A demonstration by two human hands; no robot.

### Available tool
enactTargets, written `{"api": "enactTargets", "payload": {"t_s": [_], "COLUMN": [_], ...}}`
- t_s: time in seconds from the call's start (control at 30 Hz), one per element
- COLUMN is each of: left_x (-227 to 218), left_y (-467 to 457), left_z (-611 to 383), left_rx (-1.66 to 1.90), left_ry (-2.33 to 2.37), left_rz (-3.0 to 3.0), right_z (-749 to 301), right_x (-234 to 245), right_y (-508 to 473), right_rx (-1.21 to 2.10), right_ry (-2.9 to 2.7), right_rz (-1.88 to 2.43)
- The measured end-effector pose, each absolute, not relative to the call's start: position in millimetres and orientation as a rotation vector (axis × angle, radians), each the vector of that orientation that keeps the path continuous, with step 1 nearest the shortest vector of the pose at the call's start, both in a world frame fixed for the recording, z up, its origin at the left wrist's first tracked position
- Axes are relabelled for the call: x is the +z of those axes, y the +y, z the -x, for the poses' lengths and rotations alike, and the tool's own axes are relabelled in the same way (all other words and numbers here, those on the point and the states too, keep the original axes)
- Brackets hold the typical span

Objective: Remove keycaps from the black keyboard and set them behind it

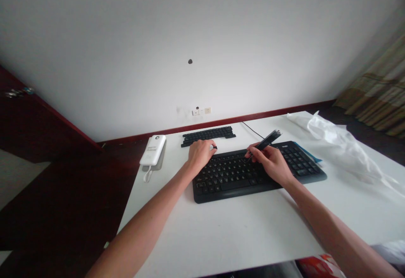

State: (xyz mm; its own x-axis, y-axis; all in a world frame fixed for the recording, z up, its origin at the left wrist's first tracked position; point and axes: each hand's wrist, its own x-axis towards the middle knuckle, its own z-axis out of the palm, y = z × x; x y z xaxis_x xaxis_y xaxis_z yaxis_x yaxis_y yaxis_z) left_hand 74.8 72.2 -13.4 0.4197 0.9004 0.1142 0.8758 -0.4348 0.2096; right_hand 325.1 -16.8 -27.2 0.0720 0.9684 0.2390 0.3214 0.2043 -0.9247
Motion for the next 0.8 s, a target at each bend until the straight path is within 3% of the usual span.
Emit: {"api": "enactTargets", "payload": {"t_s": [0.8], "left_x": [-19.2], "left_y": [97.8], "left_z": [-81.9], "left_rx": [0.357], "left_ry": [1.73], "left_rz": [-2.58], "right_z": [-324.8], "right_x": [-26.3], "right_y": [-17.5], "right_rx": [0.805], "right_ry": [-1.438], "right_rz": [1.33]}}
